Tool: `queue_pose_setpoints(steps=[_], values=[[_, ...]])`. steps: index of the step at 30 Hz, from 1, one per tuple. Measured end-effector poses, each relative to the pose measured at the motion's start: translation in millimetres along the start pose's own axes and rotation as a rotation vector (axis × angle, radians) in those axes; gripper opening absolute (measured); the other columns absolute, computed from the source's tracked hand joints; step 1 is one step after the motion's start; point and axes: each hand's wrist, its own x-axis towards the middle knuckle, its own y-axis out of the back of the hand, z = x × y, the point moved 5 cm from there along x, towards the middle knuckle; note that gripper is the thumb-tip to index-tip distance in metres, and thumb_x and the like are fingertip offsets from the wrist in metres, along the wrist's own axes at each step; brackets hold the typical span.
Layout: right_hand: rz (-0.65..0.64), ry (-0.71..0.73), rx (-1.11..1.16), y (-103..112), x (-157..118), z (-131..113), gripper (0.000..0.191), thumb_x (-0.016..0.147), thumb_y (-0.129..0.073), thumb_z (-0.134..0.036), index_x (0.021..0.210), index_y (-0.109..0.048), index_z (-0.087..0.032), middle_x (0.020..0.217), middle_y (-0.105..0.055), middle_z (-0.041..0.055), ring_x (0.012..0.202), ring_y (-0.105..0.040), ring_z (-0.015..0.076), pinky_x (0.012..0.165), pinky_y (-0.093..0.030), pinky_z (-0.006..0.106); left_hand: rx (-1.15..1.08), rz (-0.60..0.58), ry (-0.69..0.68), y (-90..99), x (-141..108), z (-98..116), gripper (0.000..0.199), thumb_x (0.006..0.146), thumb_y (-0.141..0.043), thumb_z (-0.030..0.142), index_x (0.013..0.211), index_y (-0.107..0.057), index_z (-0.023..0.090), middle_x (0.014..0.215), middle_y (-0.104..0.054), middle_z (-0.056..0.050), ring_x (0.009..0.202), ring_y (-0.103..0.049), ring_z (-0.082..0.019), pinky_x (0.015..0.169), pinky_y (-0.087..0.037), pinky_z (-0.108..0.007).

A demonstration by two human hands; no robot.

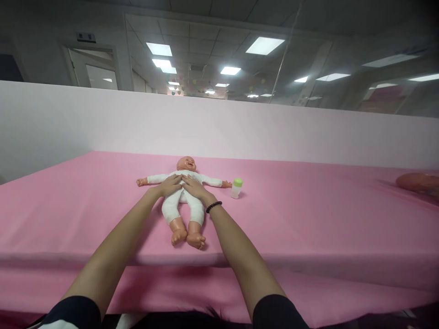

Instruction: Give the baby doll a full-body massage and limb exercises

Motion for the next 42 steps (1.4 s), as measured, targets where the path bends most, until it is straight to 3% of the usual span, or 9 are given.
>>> queue_pose_setpoints(steps=[4,8,13,21,24,28,31,35,42], values=[[-0.019,-0.021,-0.027,-2,3,4,0.056,0.107,-0.031,-0.030,0.161,-0.033,-0.016,0.169,-0.019,0.0069,0.159,-0.013,0.0257,0.129,-0.007,0.055,0.007,-0.021,-0.053,-1.6,9,-2,0.061,0.073,-0.075,0.038,0.130,-0.068,0.018,0.157,-0.048,-0.013,0.153,-0.029,-0.035,0.129,-0.007,-0.042],[-0.032,-0.034,-0.023,-3,2,5,0.055,0.107,-0.032,-0.031,0.161,-0.034,-0.020,0.169,-0.017,0.0043,0.159,-0.011,0.0227,0.130,-0.004,0.053,0.247,-0.094,-0.035,-13.1,1,-11,0.077,0.089,-0.051,0.047,0.158,-0.037,0.017,0.169,-0.024,-0.008,0.159,-0.014,-0.029,0.129,-0.006,-0.045],[-0.047,-0.064,-0.039,-1,-2,2,0.056,0.107,-0.030,-0.029,0.162,-0.032,-0.022,0.170,-0.016,0.0037,0.160,-0.009,0.0217,0.130,-0.004,0.050,0.423,-0.140,-0.015,-16.4,-6,-16,0.085,0.094,-0.035,0.056,0.165,-0.017,0.012,0.171,-0.012,-0.007,0.160,-0.004,-0.028,0.129,-0.005,-0.045],[0.079,-0.204,-0.073,8,-14,-7,0.064,0.105,-0.040,-0.038,0.161,-0.031,-0.009,0.168,-0.020,0.0137,0.158,-0.016,0.0264,0.129,-0.014,0.043,0.371,-0.026,0.050,-10.4,-5,-30,0.079,0.093,-0.041,0.056,0.159,-0.037,0.014,0.168,-0.021,-0.008,0.159,-0.009,-0.027,0.130,-0.010,-0.046],[0.205,-0.238,-0.143,16,-22,-16,0.054,0.103,-0.045,-0.035,0.146,-0.052,-0.004,0.154,-0.046,0.0220,0.145,-0.043,0.0299,0.120,-0.033,0.040,0.358,0.082,0.047,-5.9,-7,-28,0.077,0.092,-0.043,0.053,0.154,-0.044,0.007,0.165,-0.030,-0.014,0.157,-0.021,-0.029,0.129,-0.016,-0.045],[0.312,-0.197,-0.210,24,-27,-25,0.030,0.099,-0.048,-0.025,0.108,-0.073,-0.011,0.111,-0.074,0.0163,0.108,-0.069,0.0265,0.097,-0.049,0.035,0.348,0.190,-0.103,-4.1,-12,-14,0.061,0.089,-0.048,0.043,0.136,-0.064,0.007,0.144,-0.060,-0.016,0.139,-0.053,-0.030,0.122,-0.037,-0.044],[0.316,-0.061,-0.168,24,-26,-28,0.030,0.096,-0.049,-0.017,0.113,-0.073,-0.014,0.114,-0.074,0.0122,0.109,-0.068,0.0232,0.097,-0.049,0.031,0.339,0.193,-0.190,-5.6,-14,-5,0.052,0.087,-0.048,0.035,0.126,-0.072,0.012,0.132,-0.070,-0.012,0.127,-0.063,-0.029,0.115,-0.046,-0.044],[0.245,0.073,-0.075,18,-22,-24,0.042,0.096,-0.043,-0.012,0.131,-0.066,-0.011,0.136,-0.065,0.0137,0.127,-0.060,0.0212,0.112,-0.043,0.033,0.349,0.121,-0.249,-7.0,-14,-3,0.054,0.085,-0.049,0.035,0.129,-0.071,0.015,0.137,-0.066,-0.009,0.134,-0.058,-0.030,0.120,-0.040,-0.048],[0.133,0.004,-0.015,8,-14,-8,0.055,0.101,-0.041,-0.023,0.154,-0.046,-0.009,0.162,-0.037,0.0115,0.154,-0.030,0.0229,0.129,-0.018,0.039,0.314,0.017,-0.183,-7.6,-10,-14,0.064,0.088,-0.049,0.044,0.144,-0.059,0.015,0.155,-0.049,-0.008,0.150,-0.039,-0.030,0.128,-0.024,-0.048]])
